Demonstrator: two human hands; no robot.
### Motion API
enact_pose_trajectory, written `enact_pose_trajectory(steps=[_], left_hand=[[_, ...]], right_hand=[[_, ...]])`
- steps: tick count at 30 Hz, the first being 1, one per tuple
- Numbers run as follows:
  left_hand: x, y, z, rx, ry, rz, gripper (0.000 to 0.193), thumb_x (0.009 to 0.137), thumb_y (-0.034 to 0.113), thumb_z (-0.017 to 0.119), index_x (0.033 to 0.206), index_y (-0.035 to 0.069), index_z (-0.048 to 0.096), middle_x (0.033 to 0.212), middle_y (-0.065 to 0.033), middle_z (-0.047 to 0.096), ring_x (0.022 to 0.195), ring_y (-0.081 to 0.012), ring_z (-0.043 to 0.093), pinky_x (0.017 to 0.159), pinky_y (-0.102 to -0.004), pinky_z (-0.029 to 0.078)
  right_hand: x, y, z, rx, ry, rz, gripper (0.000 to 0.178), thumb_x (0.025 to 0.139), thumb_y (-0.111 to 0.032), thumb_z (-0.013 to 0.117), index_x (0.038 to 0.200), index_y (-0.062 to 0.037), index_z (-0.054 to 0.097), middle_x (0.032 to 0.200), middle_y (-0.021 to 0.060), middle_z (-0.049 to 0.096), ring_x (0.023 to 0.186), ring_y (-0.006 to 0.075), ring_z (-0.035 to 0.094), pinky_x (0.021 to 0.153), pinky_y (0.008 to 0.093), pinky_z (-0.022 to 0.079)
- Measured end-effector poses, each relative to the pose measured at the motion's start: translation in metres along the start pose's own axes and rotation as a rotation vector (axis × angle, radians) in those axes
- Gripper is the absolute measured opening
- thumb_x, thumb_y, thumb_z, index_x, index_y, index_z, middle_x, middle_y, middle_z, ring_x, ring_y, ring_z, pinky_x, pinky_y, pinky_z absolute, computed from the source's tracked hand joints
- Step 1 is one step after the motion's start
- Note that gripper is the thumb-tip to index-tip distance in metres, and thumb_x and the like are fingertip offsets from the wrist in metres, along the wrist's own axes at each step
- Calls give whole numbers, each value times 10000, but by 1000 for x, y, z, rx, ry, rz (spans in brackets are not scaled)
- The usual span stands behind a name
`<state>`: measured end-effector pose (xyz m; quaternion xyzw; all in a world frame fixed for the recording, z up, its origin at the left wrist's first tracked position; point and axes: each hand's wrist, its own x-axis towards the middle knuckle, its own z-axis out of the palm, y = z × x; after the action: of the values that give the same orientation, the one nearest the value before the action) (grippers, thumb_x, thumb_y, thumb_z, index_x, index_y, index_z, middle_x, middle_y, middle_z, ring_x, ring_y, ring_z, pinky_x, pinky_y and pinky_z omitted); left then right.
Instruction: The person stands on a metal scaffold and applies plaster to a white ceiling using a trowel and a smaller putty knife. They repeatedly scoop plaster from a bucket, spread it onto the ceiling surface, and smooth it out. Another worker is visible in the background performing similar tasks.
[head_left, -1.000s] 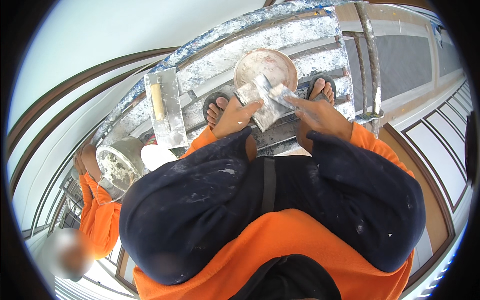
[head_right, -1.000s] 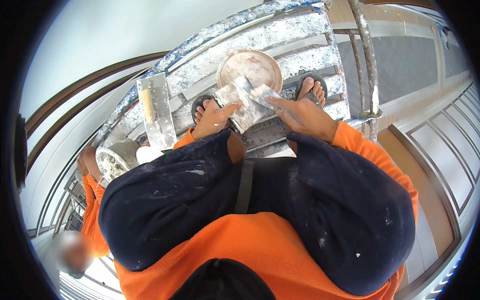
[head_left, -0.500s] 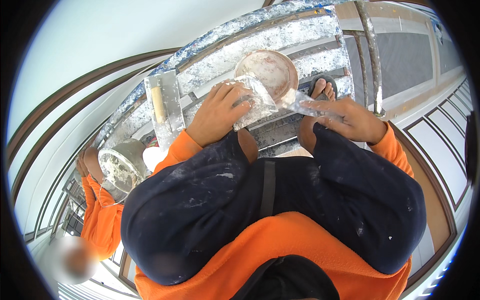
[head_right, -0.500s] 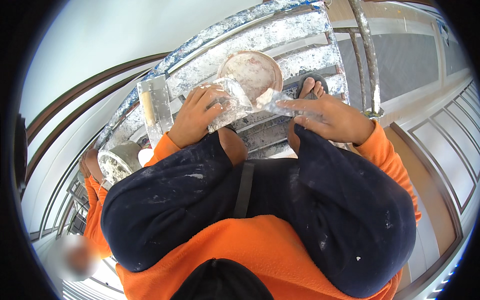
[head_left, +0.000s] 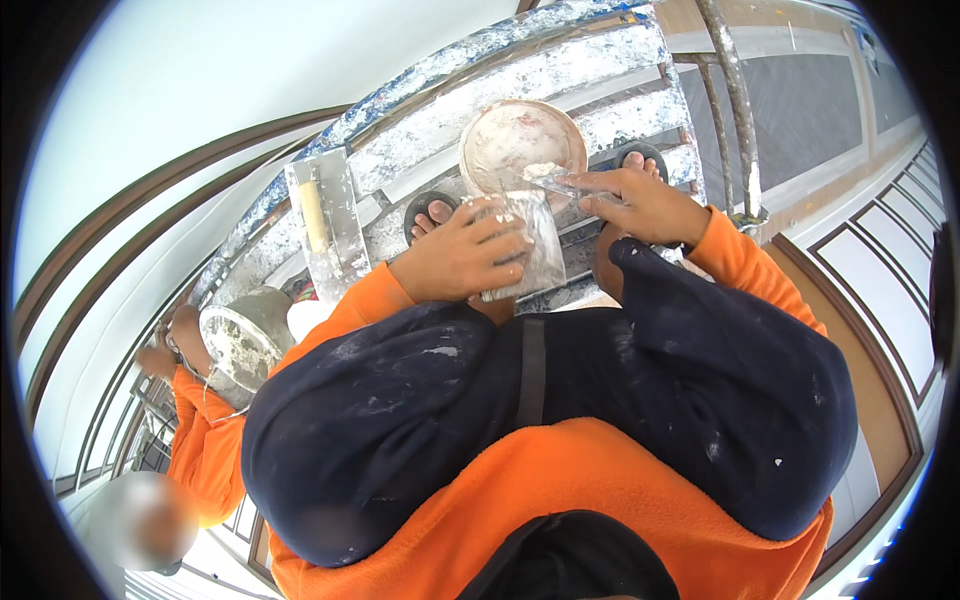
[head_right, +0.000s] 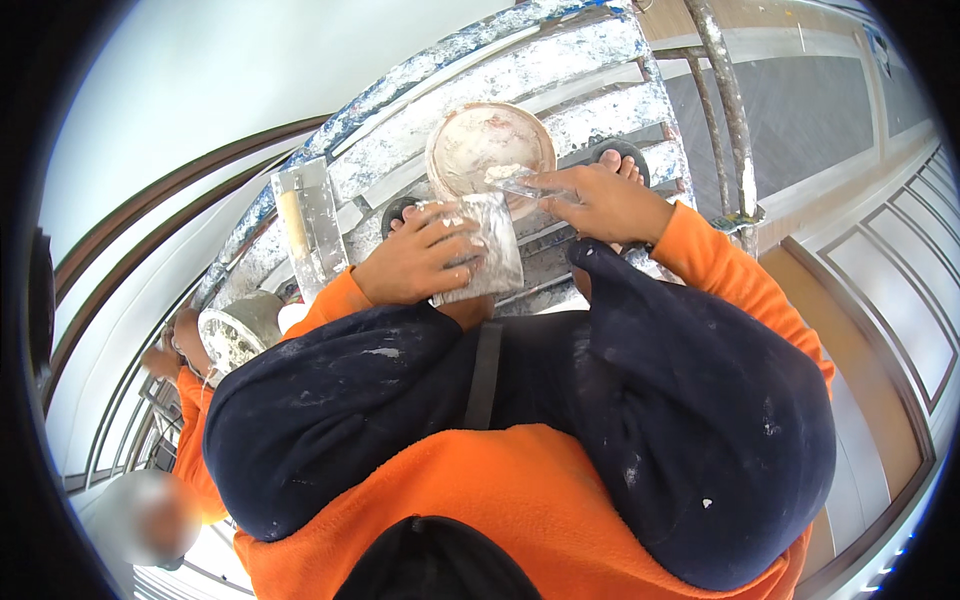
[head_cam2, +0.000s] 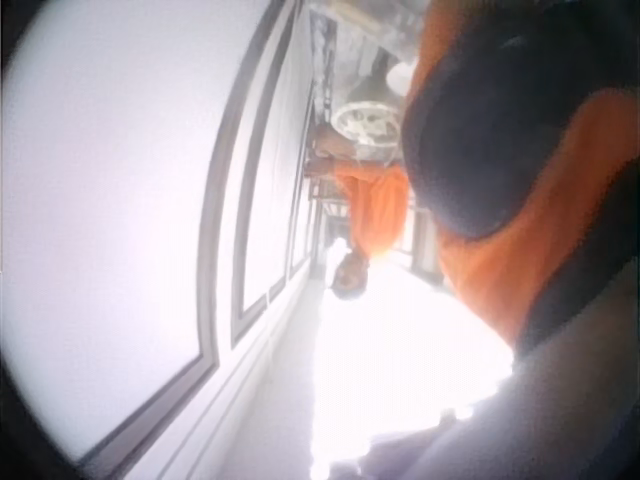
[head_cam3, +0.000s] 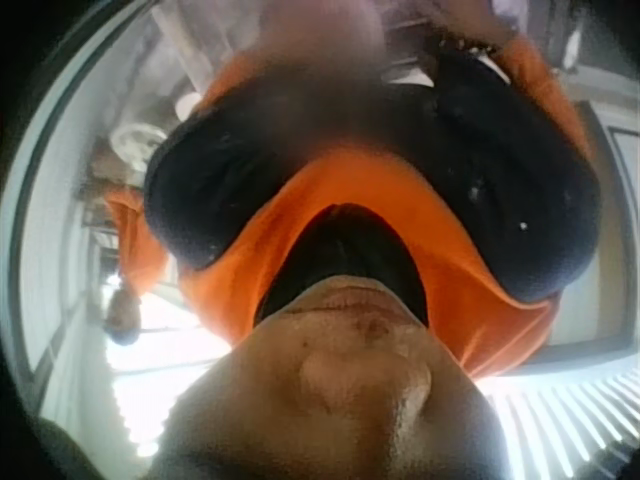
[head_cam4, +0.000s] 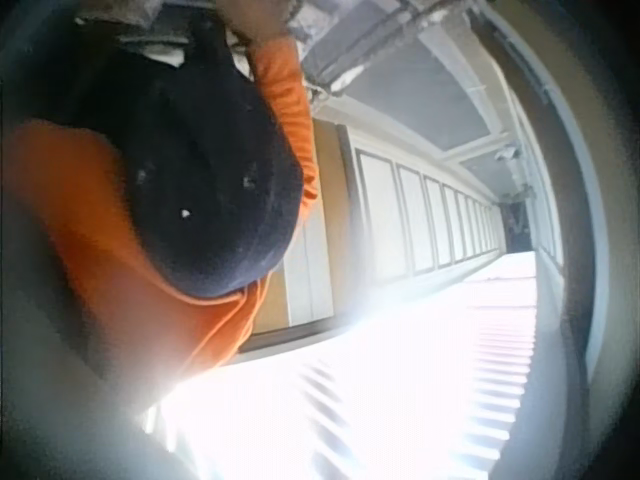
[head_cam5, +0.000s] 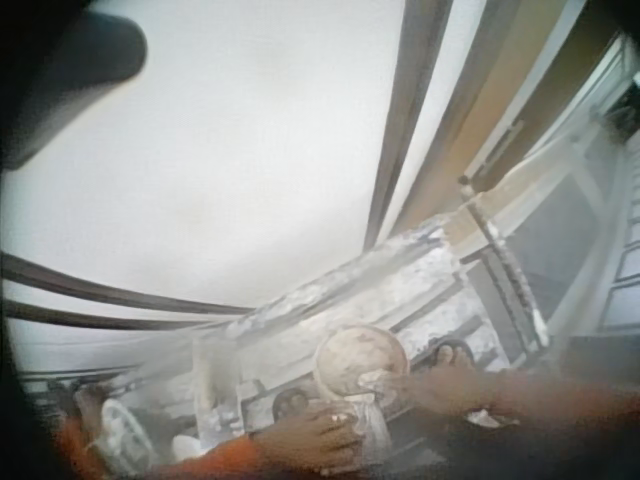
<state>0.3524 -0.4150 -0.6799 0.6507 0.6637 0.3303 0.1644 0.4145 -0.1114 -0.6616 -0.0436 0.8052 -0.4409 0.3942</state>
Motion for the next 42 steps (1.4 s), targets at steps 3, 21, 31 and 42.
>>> enact_pose_trajectory(steps=[3,21,31,42], left_hand=[[-4,1,10,-397,119,-239,214,854,32,626,1046,119,666,1166,-97,640,1126,-291,613,1020,-419,464],[62,-18,57,-659,210,-1011,503,858,172,573,1194,-172,427,971,-405,612,919,-492,661,826,-498,508],[91,-13,53,-581,201,-1064,394,835,113,540,1083,-168,418,916,-410,606,894,-540,645,817,-541,502],[71,-15,43,-645,296,-1093,419,865,148,567,1146,-138,446,934,-376,642,874,-482,683,793,-509,523]], right_hand=[[-2,4,1,-128,51,80,518,946,-225,593,1444,-93,544,1034,295,645,994,423,594,921,453,472],[-1,-6,23,-202,51,71,505,807,-108,572,1268,94,525,883,320,660,875,482,643,837,524,487],[4,-32,22,-344,34,38,185,742,-70,593,822,97,600,759,317,641,763,482,649,751,549,510],[-15,-18,6,-295,83,99,313,749,-47,567,1020,109,585,794,340,630,798,518,631,786,567,499]])
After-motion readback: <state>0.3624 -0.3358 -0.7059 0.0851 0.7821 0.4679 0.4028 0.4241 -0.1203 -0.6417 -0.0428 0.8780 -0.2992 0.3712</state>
